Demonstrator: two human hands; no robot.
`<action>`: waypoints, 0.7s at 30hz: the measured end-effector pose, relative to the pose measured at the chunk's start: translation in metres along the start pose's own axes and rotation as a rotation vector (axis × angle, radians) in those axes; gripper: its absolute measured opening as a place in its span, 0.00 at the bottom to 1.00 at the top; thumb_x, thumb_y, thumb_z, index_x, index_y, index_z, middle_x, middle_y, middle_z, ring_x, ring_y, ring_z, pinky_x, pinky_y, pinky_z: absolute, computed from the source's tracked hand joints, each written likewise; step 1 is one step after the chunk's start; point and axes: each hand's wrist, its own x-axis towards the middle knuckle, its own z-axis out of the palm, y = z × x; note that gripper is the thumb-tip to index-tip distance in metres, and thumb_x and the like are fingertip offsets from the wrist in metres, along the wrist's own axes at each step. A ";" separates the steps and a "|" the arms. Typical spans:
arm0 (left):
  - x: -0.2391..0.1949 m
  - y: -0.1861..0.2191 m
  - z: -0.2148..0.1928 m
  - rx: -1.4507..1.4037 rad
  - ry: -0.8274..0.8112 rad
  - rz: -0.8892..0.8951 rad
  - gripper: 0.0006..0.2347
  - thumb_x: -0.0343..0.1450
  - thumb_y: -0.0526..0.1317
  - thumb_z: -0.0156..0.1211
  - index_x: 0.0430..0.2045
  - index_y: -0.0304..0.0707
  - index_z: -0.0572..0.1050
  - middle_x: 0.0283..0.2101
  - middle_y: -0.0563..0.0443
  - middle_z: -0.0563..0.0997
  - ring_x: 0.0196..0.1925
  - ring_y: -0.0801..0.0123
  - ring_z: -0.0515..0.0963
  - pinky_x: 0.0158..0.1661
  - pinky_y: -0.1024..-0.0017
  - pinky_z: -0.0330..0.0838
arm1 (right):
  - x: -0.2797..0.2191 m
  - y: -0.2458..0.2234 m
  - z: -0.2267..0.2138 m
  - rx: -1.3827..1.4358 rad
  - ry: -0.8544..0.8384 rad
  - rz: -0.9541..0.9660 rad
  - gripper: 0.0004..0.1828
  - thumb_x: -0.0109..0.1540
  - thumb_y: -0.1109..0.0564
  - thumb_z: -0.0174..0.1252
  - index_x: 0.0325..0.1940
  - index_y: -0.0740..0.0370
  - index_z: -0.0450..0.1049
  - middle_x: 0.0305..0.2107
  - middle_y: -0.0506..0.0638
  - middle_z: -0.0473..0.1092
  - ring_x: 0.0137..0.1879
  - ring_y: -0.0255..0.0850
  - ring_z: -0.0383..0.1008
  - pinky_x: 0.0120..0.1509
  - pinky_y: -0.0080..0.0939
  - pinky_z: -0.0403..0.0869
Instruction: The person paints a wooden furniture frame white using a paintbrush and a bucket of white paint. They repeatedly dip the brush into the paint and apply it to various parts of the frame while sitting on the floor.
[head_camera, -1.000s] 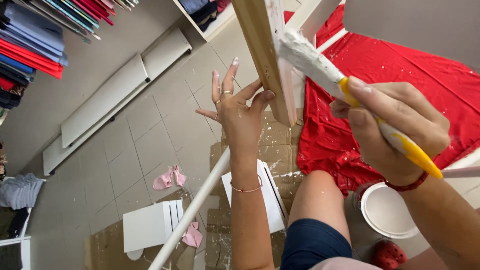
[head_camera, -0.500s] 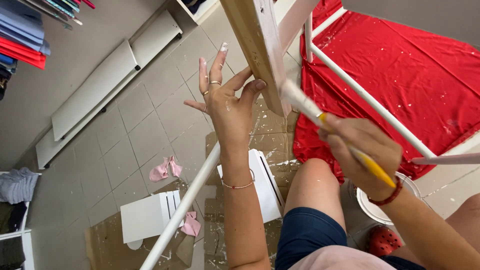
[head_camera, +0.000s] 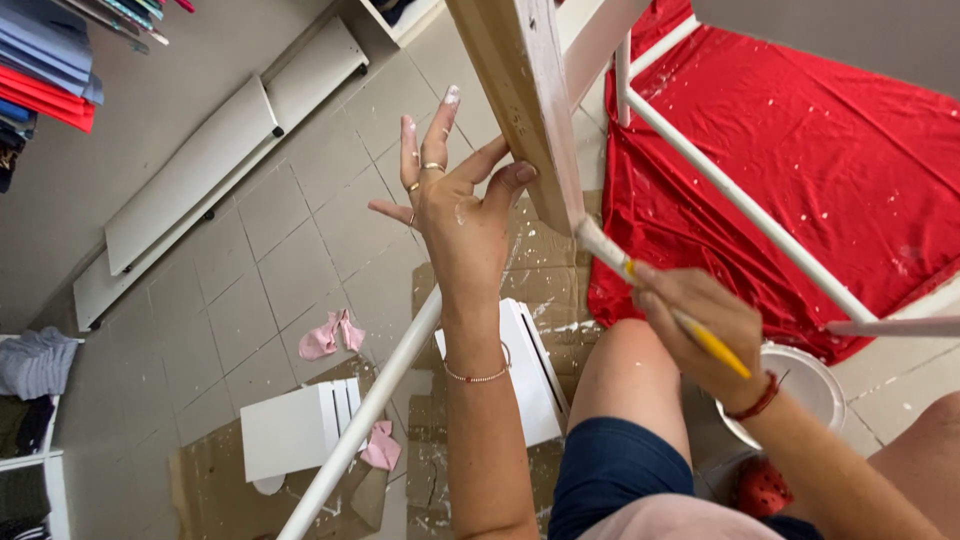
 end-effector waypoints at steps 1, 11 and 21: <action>0.000 0.001 0.000 0.000 -0.013 -0.001 0.05 0.59 0.40 0.63 0.24 0.53 0.79 0.55 0.60 0.62 0.64 0.60 0.48 0.48 0.34 0.11 | 0.009 -0.007 -0.005 0.051 0.009 0.000 0.12 0.55 0.70 0.50 0.43 0.75 0.66 0.32 0.62 0.69 0.35 0.45 0.71 0.42 0.34 0.72; -0.001 -0.003 -0.001 0.003 0.012 0.010 0.04 0.58 0.42 0.63 0.23 0.54 0.79 0.55 0.59 0.62 0.64 0.60 0.48 0.48 0.34 0.13 | 0.011 -0.002 0.000 -0.004 0.024 -0.142 0.12 0.57 0.70 0.49 0.45 0.74 0.65 0.30 0.60 0.70 0.34 0.44 0.71 0.42 0.37 0.73; 0.006 0.007 -0.023 -0.053 0.006 -0.072 0.05 0.55 0.41 0.62 0.21 0.51 0.80 0.54 0.58 0.65 0.63 0.61 0.49 0.47 0.37 0.09 | 0.073 -0.053 -0.027 -0.152 0.122 -0.101 0.11 0.56 0.69 0.51 0.42 0.74 0.67 0.29 0.57 0.69 0.32 0.40 0.70 0.39 0.33 0.71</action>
